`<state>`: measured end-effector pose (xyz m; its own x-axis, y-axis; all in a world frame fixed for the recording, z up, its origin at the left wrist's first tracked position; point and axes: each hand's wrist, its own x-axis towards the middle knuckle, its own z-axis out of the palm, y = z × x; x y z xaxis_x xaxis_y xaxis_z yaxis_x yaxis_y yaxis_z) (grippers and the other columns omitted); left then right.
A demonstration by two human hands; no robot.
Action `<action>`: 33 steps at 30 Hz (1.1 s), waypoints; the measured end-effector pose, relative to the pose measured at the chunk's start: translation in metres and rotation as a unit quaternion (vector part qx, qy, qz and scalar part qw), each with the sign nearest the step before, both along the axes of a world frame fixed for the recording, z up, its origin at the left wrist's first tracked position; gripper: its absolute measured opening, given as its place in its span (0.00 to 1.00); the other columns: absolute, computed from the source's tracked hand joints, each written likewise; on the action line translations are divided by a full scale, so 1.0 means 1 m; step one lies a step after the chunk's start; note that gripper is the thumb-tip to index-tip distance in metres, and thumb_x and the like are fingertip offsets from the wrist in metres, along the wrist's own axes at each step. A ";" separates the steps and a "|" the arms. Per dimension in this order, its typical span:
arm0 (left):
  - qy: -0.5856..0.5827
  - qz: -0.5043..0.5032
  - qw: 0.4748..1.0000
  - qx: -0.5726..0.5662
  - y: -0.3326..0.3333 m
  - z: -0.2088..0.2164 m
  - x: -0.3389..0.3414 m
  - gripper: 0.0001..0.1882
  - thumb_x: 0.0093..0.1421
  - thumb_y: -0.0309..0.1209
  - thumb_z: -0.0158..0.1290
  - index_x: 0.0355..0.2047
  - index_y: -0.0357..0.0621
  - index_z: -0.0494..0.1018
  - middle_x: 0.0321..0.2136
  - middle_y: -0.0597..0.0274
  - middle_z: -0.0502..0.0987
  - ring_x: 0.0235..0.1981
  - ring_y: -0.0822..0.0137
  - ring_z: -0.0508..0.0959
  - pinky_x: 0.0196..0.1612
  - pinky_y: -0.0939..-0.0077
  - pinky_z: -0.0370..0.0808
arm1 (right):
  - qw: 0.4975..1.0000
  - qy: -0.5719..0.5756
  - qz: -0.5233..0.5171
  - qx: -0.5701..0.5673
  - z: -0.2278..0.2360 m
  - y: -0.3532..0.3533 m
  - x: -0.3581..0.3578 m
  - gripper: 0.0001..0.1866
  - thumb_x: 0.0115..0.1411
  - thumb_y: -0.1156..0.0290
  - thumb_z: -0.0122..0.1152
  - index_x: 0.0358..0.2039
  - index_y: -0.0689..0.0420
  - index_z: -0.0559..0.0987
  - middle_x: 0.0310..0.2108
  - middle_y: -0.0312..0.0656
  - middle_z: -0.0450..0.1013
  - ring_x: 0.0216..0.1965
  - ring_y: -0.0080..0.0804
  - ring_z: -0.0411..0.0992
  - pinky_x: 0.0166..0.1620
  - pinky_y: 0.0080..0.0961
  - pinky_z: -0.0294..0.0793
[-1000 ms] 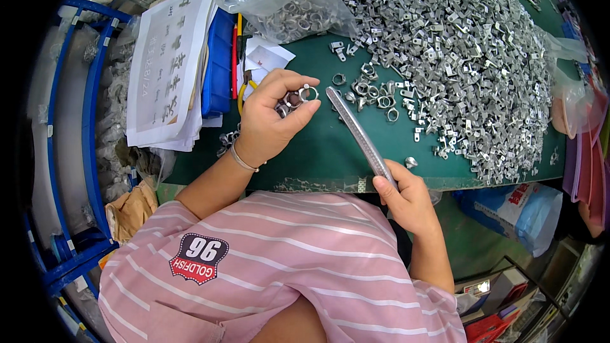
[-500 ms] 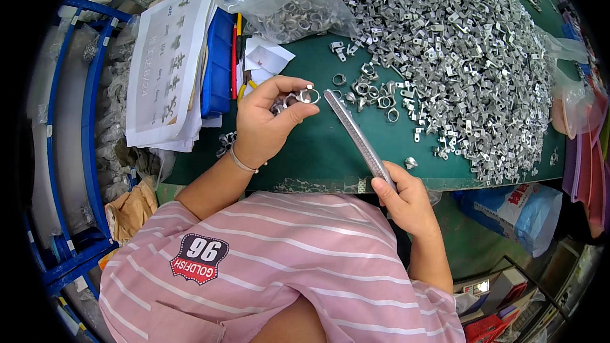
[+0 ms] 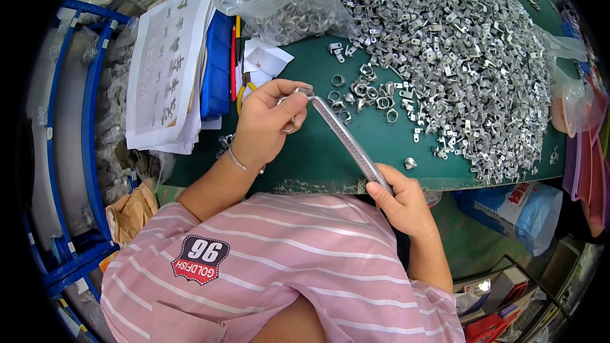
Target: The person repeatedly picks up small silver metal parts from a large pile on a green workbench. Using a metal file, they smooth the edges of each part before placing it into a separate pile. The process is continuous and repetitive throughout the clip.
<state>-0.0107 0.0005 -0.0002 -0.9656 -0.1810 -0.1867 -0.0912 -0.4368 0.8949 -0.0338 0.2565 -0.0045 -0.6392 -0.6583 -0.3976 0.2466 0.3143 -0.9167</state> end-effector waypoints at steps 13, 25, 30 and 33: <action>-0.055 -0.119 0.987 0.089 0.013 -0.012 0.004 0.07 0.54 0.27 0.54 0.31 0.37 0.70 0.22 0.66 0.69 0.19 0.78 0.65 0.19 0.87 0.58 | 1.000 -0.019 0.003 -0.002 0.008 -0.016 -0.002 0.17 0.58 0.65 0.52 0.45 0.62 0.71 0.21 0.30 0.65 0.21 0.15 0.62 0.24 0.15 0.64; -0.066 -0.131 0.989 -0.036 0.004 -0.004 0.001 0.12 0.52 0.28 0.56 0.35 0.37 0.72 0.18 0.67 0.69 0.17 0.80 0.65 0.19 0.88 0.58 | 0.998 -0.049 0.023 -0.015 0.008 -0.018 -0.002 0.17 0.59 0.65 0.52 0.44 0.63 0.71 0.21 0.30 0.65 0.21 0.14 0.62 0.25 0.14 0.63; -0.071 -0.124 0.983 -0.116 0.012 0.001 0.000 0.09 0.49 0.26 0.58 0.32 0.38 0.73 0.16 0.68 0.69 0.16 0.80 0.65 0.19 0.89 0.59 | 0.998 -0.050 0.028 0.000 0.008 -0.013 -0.001 0.16 0.59 0.65 0.51 0.43 0.62 0.71 0.21 0.29 0.65 0.21 0.14 0.62 0.25 0.14 0.63; -0.051 -0.106 0.993 -0.015 0.012 -0.008 -0.004 0.06 0.52 0.28 0.55 0.28 0.39 0.71 0.15 0.70 0.66 0.15 0.80 0.62 0.19 0.88 0.59 | 0.997 -0.069 0.012 -0.012 0.008 -0.008 -0.001 0.16 0.59 0.66 0.51 0.44 0.62 0.71 0.20 0.29 0.64 0.21 0.14 0.61 0.24 0.14 0.62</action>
